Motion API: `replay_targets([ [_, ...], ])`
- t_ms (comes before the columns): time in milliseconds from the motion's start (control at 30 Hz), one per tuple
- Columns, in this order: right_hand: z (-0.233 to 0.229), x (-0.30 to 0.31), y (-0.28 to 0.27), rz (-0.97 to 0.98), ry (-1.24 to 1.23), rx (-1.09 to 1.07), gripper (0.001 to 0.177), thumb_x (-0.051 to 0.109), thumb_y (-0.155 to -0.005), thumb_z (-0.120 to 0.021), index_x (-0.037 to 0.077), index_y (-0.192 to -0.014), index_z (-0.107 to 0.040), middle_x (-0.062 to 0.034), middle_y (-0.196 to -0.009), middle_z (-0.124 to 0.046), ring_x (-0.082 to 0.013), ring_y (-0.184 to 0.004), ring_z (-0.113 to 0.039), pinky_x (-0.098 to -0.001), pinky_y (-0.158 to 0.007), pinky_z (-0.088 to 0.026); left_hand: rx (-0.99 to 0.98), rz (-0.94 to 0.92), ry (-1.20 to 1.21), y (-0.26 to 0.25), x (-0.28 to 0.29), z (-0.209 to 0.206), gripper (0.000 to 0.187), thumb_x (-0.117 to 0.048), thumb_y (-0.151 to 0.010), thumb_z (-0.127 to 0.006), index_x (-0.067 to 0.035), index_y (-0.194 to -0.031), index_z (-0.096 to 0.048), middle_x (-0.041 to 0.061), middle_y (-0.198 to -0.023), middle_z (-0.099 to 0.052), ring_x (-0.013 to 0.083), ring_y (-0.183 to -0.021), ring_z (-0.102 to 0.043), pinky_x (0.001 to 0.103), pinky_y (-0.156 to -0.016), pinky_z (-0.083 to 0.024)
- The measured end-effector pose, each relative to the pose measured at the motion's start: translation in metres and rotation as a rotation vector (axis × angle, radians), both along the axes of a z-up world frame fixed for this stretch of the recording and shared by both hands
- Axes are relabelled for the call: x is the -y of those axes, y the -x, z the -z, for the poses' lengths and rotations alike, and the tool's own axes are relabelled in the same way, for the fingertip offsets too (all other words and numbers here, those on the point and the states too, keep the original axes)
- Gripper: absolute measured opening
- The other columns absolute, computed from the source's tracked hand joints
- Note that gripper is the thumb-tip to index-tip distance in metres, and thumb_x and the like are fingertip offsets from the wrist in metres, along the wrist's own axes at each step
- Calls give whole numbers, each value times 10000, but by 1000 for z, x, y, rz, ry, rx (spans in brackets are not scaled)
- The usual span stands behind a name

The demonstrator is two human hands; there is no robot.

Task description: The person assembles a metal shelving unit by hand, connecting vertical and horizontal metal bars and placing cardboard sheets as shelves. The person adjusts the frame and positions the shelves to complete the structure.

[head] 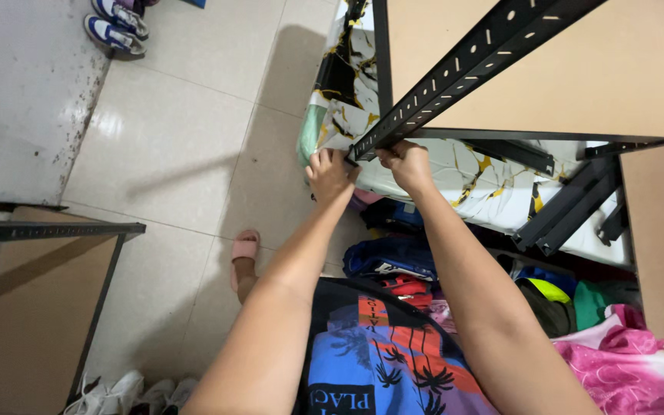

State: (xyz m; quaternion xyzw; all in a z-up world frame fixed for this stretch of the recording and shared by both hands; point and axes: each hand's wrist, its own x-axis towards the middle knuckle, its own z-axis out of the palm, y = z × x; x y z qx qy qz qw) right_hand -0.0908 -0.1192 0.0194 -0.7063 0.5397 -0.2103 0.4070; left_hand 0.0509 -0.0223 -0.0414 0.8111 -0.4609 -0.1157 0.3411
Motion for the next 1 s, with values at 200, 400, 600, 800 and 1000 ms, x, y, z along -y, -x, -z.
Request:
replay_targets([
  [200, 1, 2, 2, 17, -45, 51, 176, 107, -892, -785, -30, -1001, -772, -42, -796, -728, -70, -678, -634, -258, -625, -543, -45, -37, -17, 7, 1, -2, 573, -430, -720, -868, -133, -1163, -657, 71, -1206, -598, 314, -1229, -480, 499, -1012, -381],
  [400, 2, -3, -3, 19, -12, 114, 162, 94, -904, -776, -46, -984, -759, -49, -806, -723, -75, -677, -618, -267, -606, -534, -43, -75, -83, 15, 6, -5, 574, -447, -702, -872, -133, -1125, -644, 62, -1199, -601, 312, -1200, -488, 488, -982, -390],
  [600, 2, -9, -5, 58, 61, 6, 139, 80, -890, -785, -38, -958, -757, -54, -743, -719, -77, -636, -637, -269, -601, -532, 4, -122, -58, 24, 11, -3, 617, -479, -649, -887, -116, -1064, -608, 58, -1129, -588, 300, -1140, -511, 478, -929, -419],
  [800, 2, -10, -7, 72, 46, 121, 156, 90, -880, -775, -37, -966, -750, -52, -751, -707, -53, -636, -607, -273, -581, -528, -13, -161, -52, 29, 18, -1, 621, -509, -672, -889, -105, -1040, -596, 73, -1104, -573, 306, -1113, -516, 477, -907, -417],
  [1000, -11, -19, -10, 56, 96, 75, 148, 99, -891, -764, -10, -991, -762, -51, -727, -723, -73, -618, -616, -277, -583, -514, 14, -138, -61, 26, 17, -1, 635, -524, -674, -881, -102, -1056, -600, 69, -1099, -573, 297, -1124, -515, 474, -914, -415],
])
